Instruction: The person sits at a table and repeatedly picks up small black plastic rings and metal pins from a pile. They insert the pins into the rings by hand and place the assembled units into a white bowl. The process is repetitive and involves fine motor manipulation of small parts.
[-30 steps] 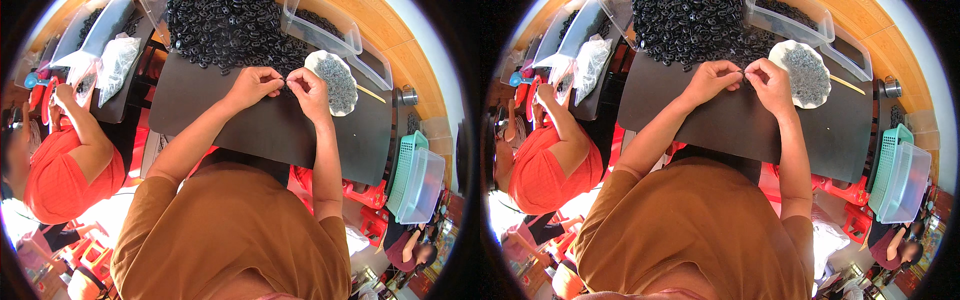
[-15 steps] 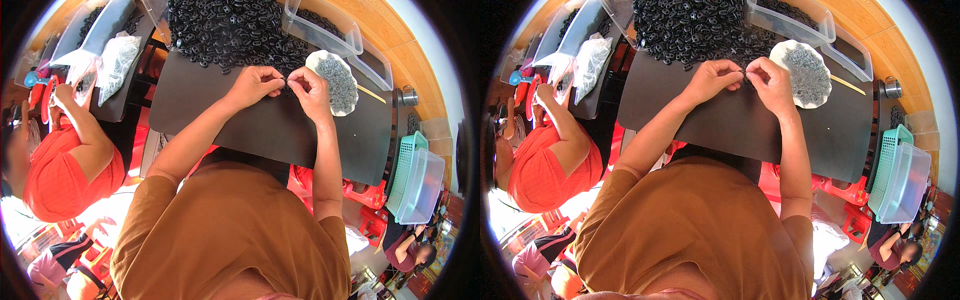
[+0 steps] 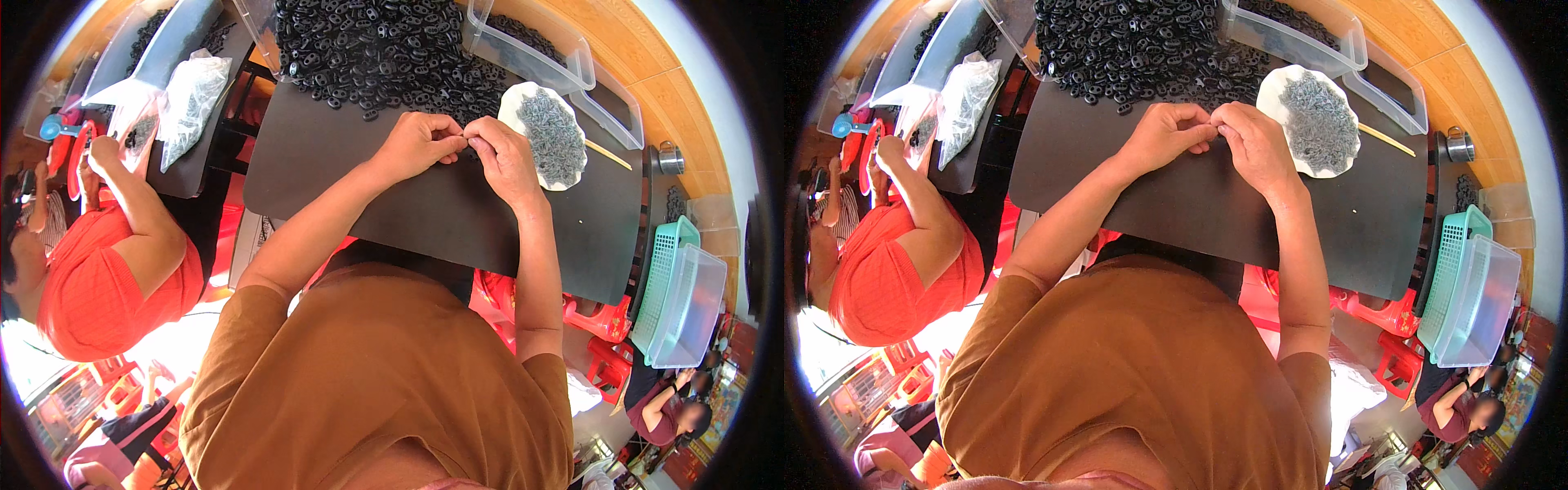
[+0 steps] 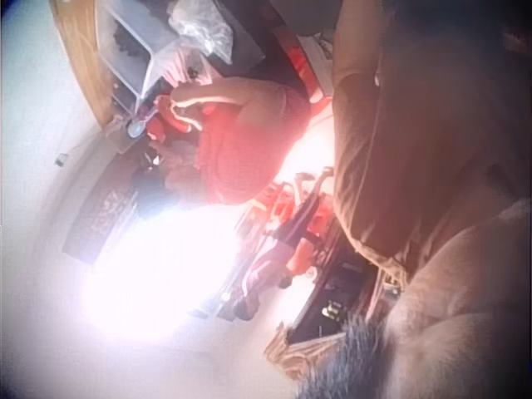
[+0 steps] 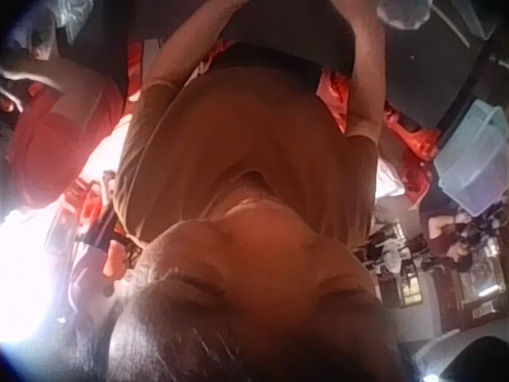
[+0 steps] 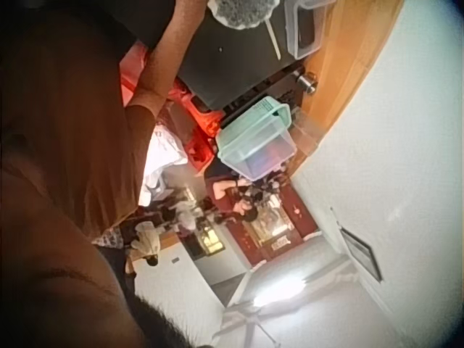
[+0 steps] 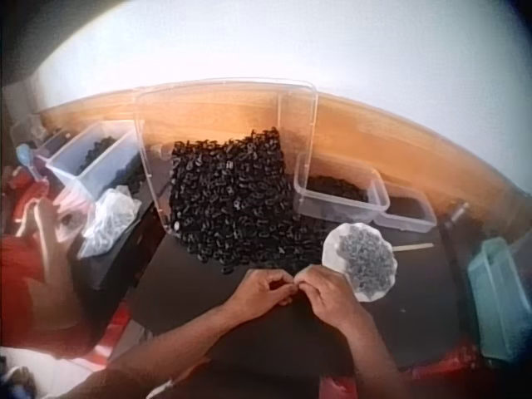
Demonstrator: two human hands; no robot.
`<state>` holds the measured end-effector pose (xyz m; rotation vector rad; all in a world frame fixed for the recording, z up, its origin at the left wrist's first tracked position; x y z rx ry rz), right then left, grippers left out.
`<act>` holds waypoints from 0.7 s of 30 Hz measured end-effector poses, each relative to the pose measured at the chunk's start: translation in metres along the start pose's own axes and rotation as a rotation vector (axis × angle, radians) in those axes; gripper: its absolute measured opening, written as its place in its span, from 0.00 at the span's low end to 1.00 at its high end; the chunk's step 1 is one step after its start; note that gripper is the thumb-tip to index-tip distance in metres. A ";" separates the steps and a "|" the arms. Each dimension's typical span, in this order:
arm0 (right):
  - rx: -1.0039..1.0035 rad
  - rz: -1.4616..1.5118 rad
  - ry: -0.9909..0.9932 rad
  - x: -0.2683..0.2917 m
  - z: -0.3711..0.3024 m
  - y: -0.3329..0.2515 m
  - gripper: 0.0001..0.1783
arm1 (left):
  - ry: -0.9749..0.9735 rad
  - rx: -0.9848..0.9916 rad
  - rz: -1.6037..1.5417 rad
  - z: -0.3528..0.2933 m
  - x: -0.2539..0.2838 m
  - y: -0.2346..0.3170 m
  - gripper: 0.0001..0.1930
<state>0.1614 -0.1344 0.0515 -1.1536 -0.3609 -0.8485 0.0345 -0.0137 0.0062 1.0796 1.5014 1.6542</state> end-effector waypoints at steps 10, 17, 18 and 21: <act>-0.252 0.264 -0.008 0.002 -0.005 0.012 0.08 | -0.008 0.072 -0.144 0.004 0.003 -0.004 0.08; -0.197 0.166 0.083 0.005 -0.006 0.015 0.09 | -0.003 0.071 -0.175 0.006 0.005 -0.004 0.08; -0.190 0.128 0.058 0.005 -0.005 0.015 0.08 | -0.003 0.069 -0.168 0.006 0.005 -0.005 0.08; -0.159 0.015 0.014 0.004 -0.004 0.011 0.04 | 0.002 0.060 -0.148 0.005 0.005 -0.004 0.08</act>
Point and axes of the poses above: each hand's wrist, its own z-axis towards the middle knuckle, its own x-axis out of the back of the hand, y = z × x, the point moved 1 cm from there along z, towards the middle knuckle, and after that the axes turned 4 degrees about z, right-handed, at the moved point
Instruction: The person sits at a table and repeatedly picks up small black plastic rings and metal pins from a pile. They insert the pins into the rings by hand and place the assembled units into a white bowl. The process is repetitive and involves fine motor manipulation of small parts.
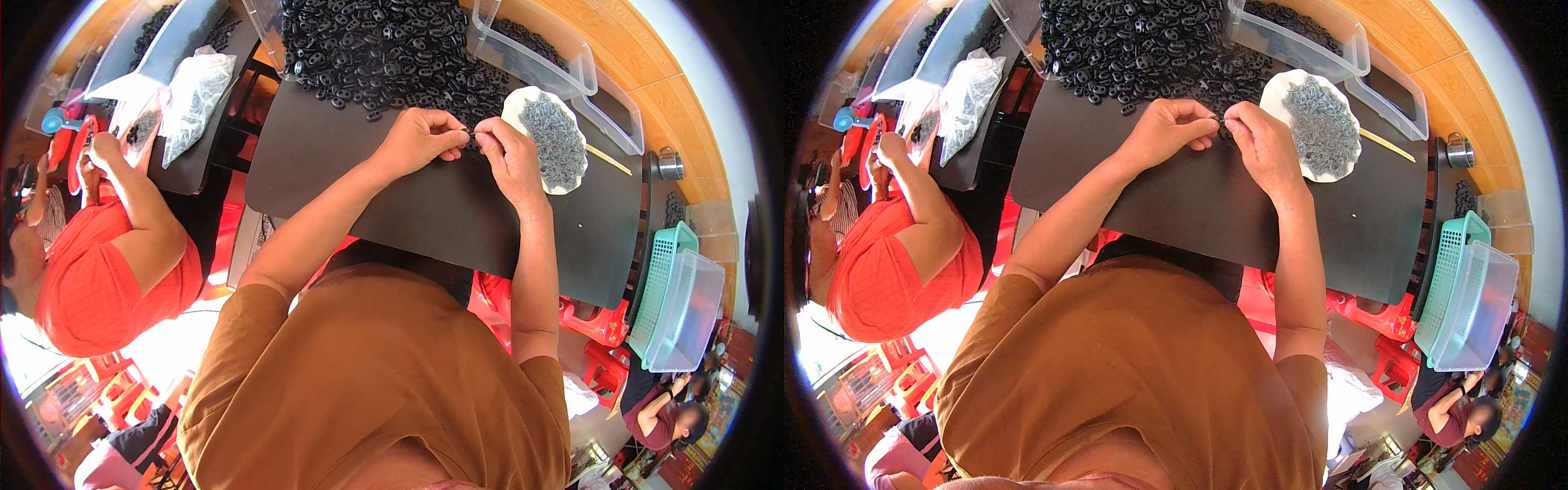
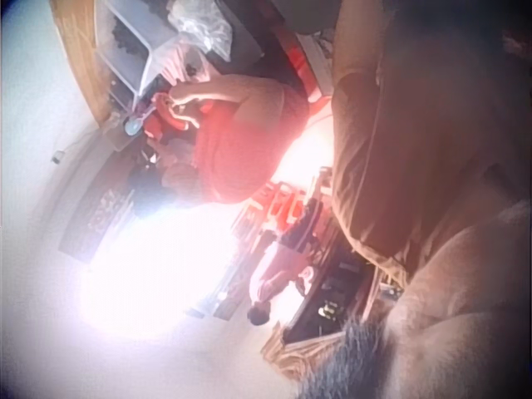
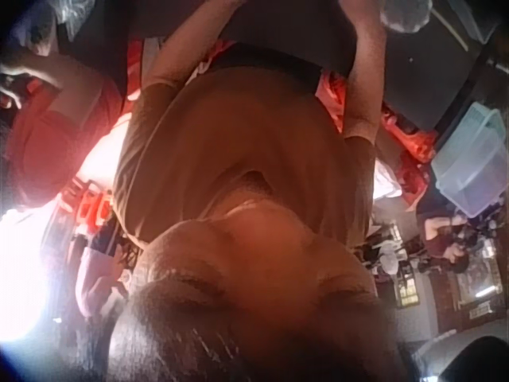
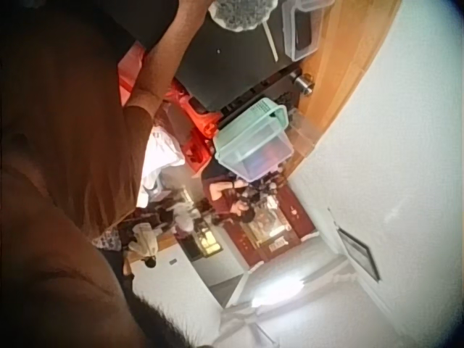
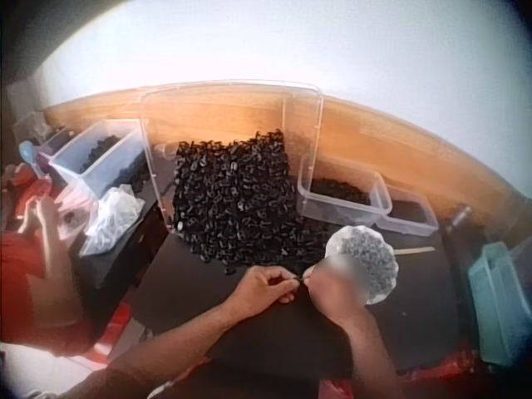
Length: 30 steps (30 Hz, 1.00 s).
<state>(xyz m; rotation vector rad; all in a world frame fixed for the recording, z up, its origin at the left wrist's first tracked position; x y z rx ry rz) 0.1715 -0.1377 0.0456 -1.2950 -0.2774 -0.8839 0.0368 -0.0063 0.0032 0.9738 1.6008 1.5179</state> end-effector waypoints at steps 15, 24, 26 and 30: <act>0.008 -0.049 -0.052 -0.003 0.000 -0.002 0.09 | 0.010 0.001 -0.014 -0.004 -0.004 0.003 0.08; -0.100 0.470 0.139 -0.026 -0.004 0.004 0.06 | 0.104 -0.040 -0.304 -0.017 -0.014 0.002 0.10; -0.078 0.486 0.137 -0.032 -0.004 0.005 0.05 | 0.080 -0.021 -0.209 -0.024 -0.010 0.003 0.10; -0.039 0.393 0.098 -0.041 -0.006 0.002 0.03 | 0.182 -0.153 0.249 -0.050 0.016 0.004 0.09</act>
Point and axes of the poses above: each hand's wrist, its own z-axis towards the middle knuckle, its own x-axis out of the back of the hand, y = z × x, the point moved 1 cm from there along z, towards the middle knuckle, and after that the axes turned 4 degrees about z, right-handed, at the moved point
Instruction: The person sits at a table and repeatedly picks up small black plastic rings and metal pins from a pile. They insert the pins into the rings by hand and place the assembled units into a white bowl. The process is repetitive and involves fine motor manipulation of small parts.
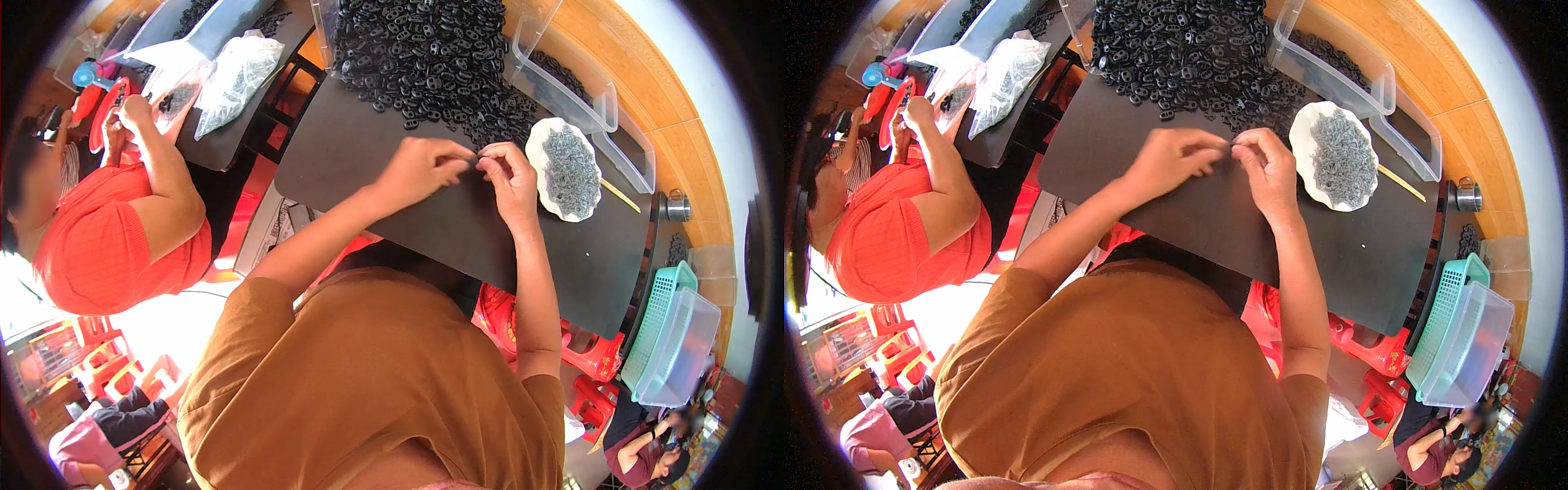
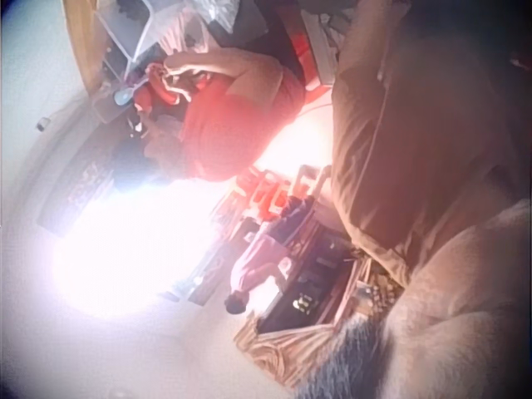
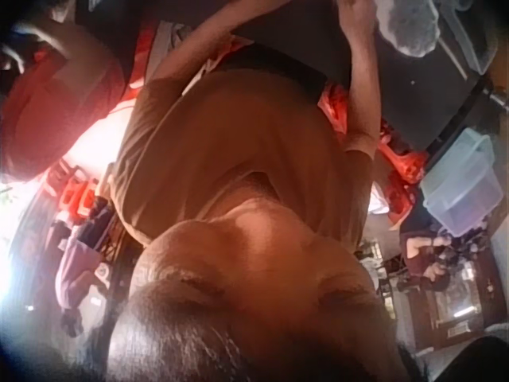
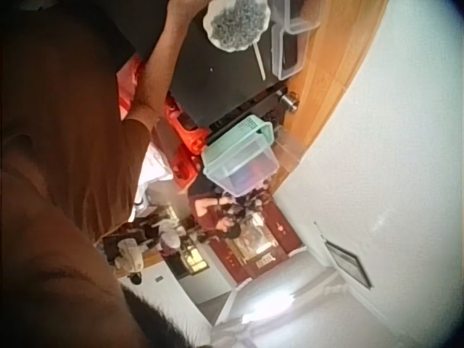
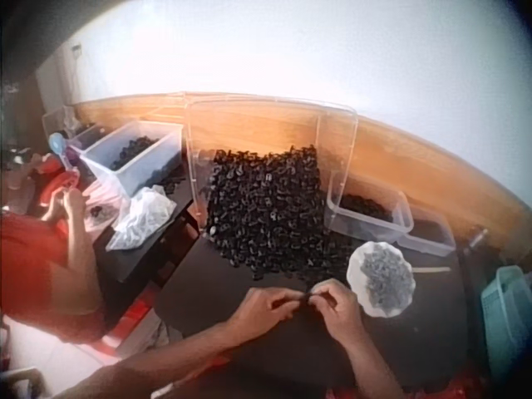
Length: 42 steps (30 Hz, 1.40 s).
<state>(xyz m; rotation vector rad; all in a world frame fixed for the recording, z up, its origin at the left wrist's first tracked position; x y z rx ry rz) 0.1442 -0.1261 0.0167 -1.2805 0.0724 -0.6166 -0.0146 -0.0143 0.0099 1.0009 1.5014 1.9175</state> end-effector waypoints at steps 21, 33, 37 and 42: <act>-0.150 0.079 -0.145 -0.018 -0.007 0.002 0.03 | -0.086 -0.286 0.714 0.011 0.053 -0.001 0.09; -0.039 -0.016 -0.042 -0.016 -0.003 0.008 0.03 | -0.026 -0.271 0.471 0.013 0.037 -0.009 0.08; -0.242 0.109 -0.031 -0.017 -0.003 -0.003 0.04 | -0.071 0.084 -0.099 0.014 0.031 -0.013 0.09; -0.193 0.151 -0.061 -0.017 -0.004 0.003 0.06 | -0.090 0.270 -0.481 0.013 0.022 -0.016 0.12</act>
Point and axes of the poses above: each hand's wrist, its own z-axis towards the middle knuckle, its own x-axis out of the back of the hand, y = z × x, the point moved 1 cm from there along z, towards the middle knuckle, and after that the axes turned 4 degrees about z, right-handed, at the moved point
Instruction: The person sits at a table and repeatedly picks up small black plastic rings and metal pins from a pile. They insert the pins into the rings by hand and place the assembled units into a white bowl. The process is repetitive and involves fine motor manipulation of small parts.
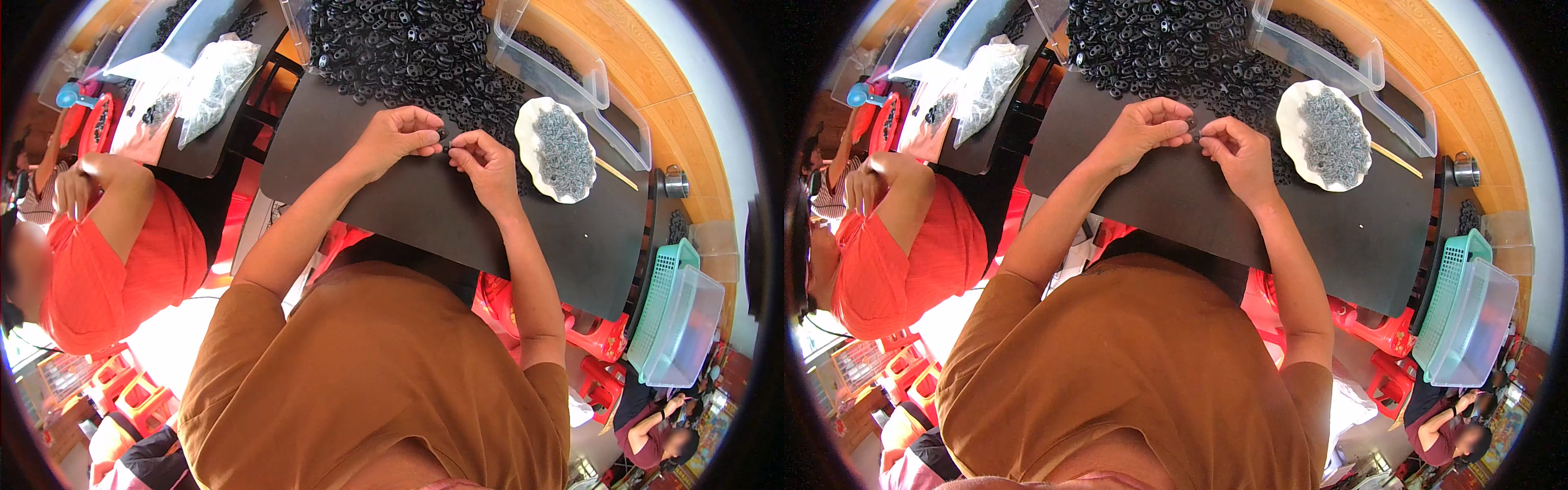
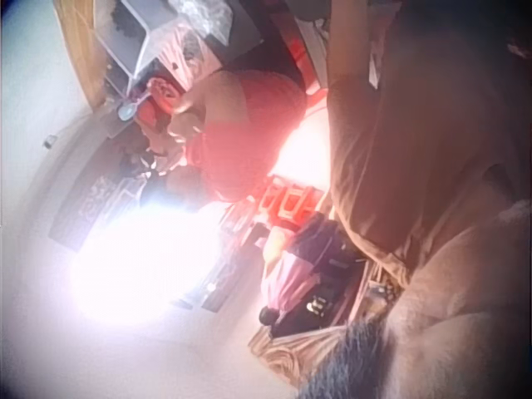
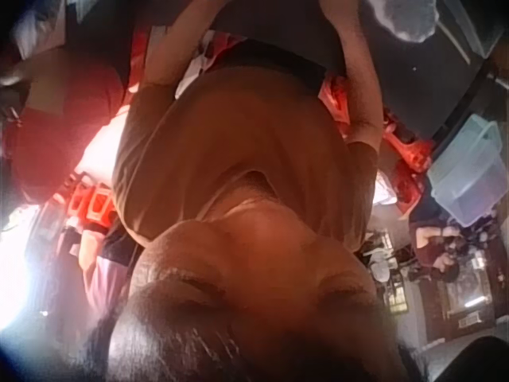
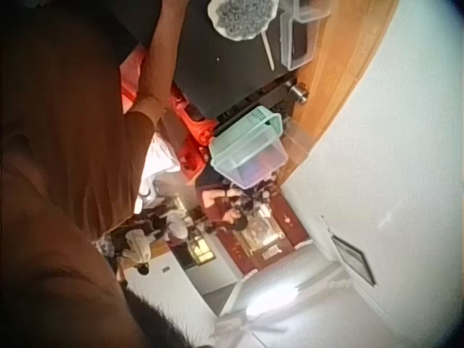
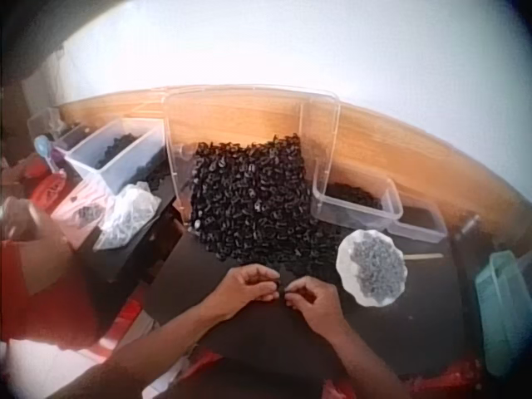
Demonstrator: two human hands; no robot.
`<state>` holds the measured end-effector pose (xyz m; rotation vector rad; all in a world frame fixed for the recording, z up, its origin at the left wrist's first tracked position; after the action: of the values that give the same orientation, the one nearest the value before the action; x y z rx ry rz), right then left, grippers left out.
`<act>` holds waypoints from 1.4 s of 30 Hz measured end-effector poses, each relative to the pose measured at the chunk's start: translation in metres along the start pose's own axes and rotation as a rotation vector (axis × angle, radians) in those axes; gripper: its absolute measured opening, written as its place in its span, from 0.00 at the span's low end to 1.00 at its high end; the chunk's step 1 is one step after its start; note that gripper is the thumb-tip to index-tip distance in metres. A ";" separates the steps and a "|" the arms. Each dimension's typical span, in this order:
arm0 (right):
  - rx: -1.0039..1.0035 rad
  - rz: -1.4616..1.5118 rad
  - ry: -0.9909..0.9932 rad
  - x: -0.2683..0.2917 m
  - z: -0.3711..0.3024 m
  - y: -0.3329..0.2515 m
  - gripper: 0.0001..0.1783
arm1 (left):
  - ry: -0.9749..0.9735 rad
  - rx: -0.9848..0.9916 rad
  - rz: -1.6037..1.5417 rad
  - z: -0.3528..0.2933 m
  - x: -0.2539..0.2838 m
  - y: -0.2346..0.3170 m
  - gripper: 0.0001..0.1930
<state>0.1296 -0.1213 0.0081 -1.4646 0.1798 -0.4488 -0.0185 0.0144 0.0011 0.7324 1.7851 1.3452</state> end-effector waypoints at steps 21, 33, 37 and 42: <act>0.125 -0.118 0.004 -0.001 0.000 -0.004 0.10 | 0.019 -0.124 0.313 -0.005 -0.009 0.002 0.11; 0.288 -0.440 0.045 -0.006 0.002 0.000 0.11 | 0.077 -0.392 0.666 -0.007 -0.010 -0.001 0.07; 0.322 -0.487 0.045 -0.007 0.002 -0.002 0.11 | 0.082 -0.435 0.715 -0.007 -0.011 -0.003 0.08; 0.293 -0.405 0.056 -0.006 -0.001 0.000 0.10 | 0.076 -0.408 0.717 -0.008 -0.013 0.000 0.08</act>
<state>0.1239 -0.1196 0.0070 -1.1977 -0.1383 -0.8099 -0.0183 -0.0002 0.0051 1.1509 1.2611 2.1444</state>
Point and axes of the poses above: each hand's wrist, its own z-axis towards the middle knuckle, its own x-axis out of the back of the hand, y = z × x, the point moved 1 cm from there along z, towards the middle knuckle, and after that the axes turned 4 degrees about z, right-handed, at the moved point
